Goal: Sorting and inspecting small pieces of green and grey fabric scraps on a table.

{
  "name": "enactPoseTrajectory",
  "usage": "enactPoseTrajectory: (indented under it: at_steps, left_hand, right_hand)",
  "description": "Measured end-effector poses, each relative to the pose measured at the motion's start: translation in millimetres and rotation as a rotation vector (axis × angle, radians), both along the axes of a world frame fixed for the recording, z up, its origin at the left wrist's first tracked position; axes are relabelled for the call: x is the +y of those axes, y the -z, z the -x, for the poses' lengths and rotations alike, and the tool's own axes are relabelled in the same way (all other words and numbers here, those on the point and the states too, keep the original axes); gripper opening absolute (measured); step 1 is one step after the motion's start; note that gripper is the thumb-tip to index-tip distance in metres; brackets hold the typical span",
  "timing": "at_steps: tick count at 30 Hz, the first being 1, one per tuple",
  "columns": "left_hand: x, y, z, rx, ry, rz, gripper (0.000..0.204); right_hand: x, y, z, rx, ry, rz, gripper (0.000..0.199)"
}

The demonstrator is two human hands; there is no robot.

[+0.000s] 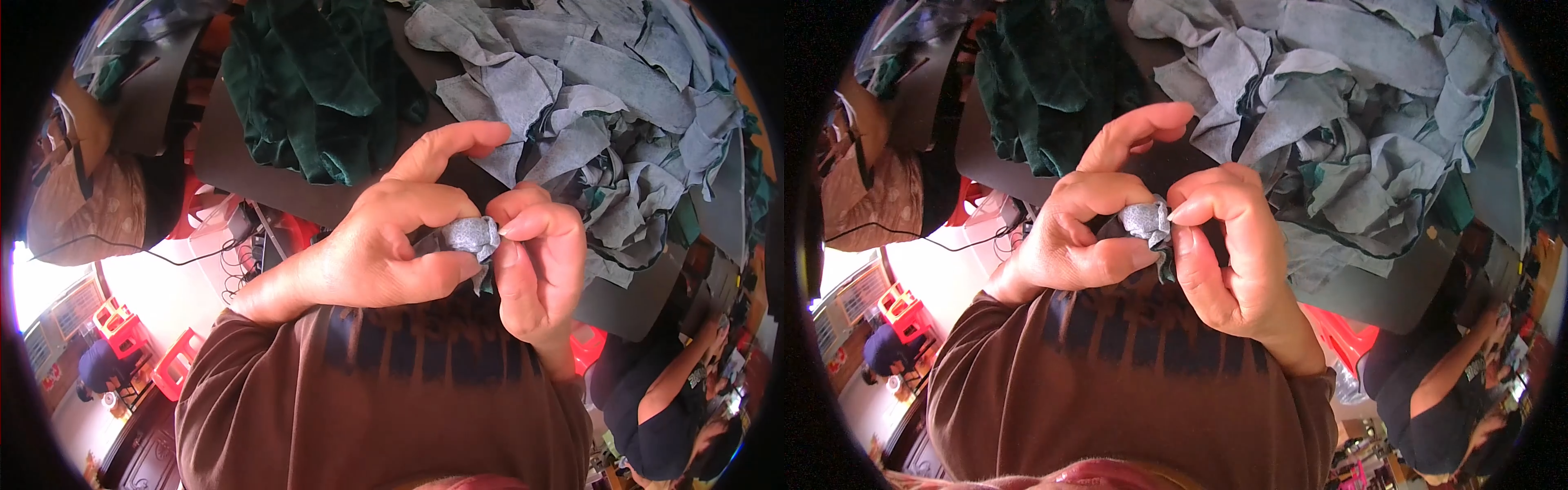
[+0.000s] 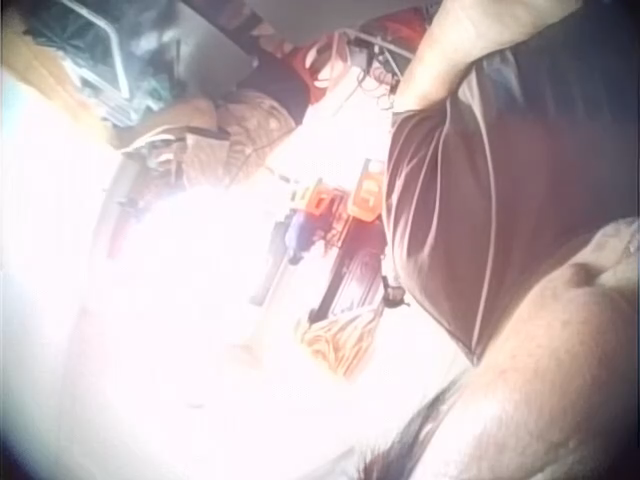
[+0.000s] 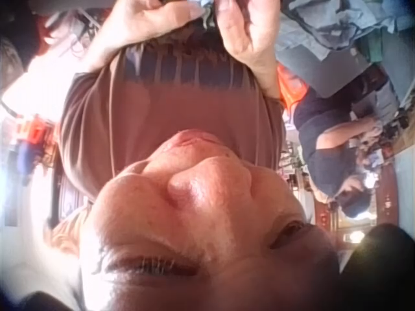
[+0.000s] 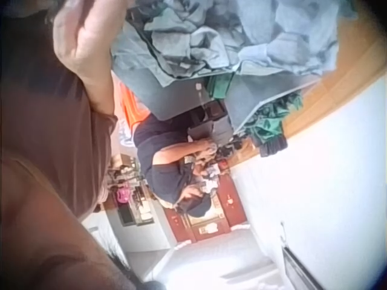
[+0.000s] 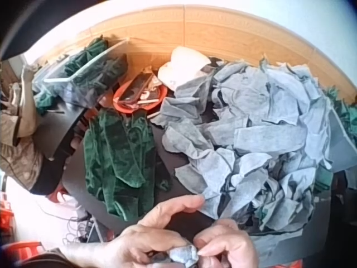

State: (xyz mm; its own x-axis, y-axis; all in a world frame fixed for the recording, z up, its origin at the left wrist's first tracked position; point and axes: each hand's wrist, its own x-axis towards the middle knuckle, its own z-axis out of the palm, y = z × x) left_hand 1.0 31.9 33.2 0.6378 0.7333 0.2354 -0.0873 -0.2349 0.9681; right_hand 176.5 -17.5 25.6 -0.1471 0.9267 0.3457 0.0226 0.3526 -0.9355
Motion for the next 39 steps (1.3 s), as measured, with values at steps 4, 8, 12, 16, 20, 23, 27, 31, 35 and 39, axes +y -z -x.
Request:
enactPoseTrajectory:
  at_steps: [4,8,12,16,20,23,27,31,35,39]
  left_hand:
    - [-1,1,-5,-0.040,-0.048,-0.038,0.020]
    - [-10,-2,-11,0.023,-0.238,-0.032,0.017]
    - [-8,3,-18,0.288,-0.469,-0.506,0.021]
    - [-2,12,-23,0.233,-0.582,-0.702,0.028]
    - [-1,7,-29,0.152,-0.575,-0.552,0.029]
    - [1,6,-22,0.156,-0.458,-0.515,0.026]
    - [0,5,-18,0.143,-0.331,-0.398,0.020]
    - [-7,5,-19,0.011,-0.323,-0.155,0.028]
    - [-3,1,-10,0.009,-0.169,-0.192,0.028]
    - [-3,-4,8,-0.001,0.071,0.077,0.027]
  right_hand:
    - [-1,5,4,0.092,0.021,-0.022,0.021]
    - [1,7,4,0.036,0.061,-0.075,0.022]
    - [8,11,7,-0.132,0.176,-0.331,0.023]
    - [7,9,9,-0.261,0.207,-0.438,0.026]
    - [3,4,8,-0.179,0.209,-0.325,0.038]
    - [4,4,7,-0.230,0.238,-0.297,0.043]
    - [7,1,-4,-0.297,0.213,-0.345,0.038]
    - [6,-1,-4,-0.323,0.164,-0.338,0.034]
    - [8,0,-3,-0.231,0.107,-0.348,0.031]
    - [10,-3,-4,-0.233,0.067,-0.400,0.027]
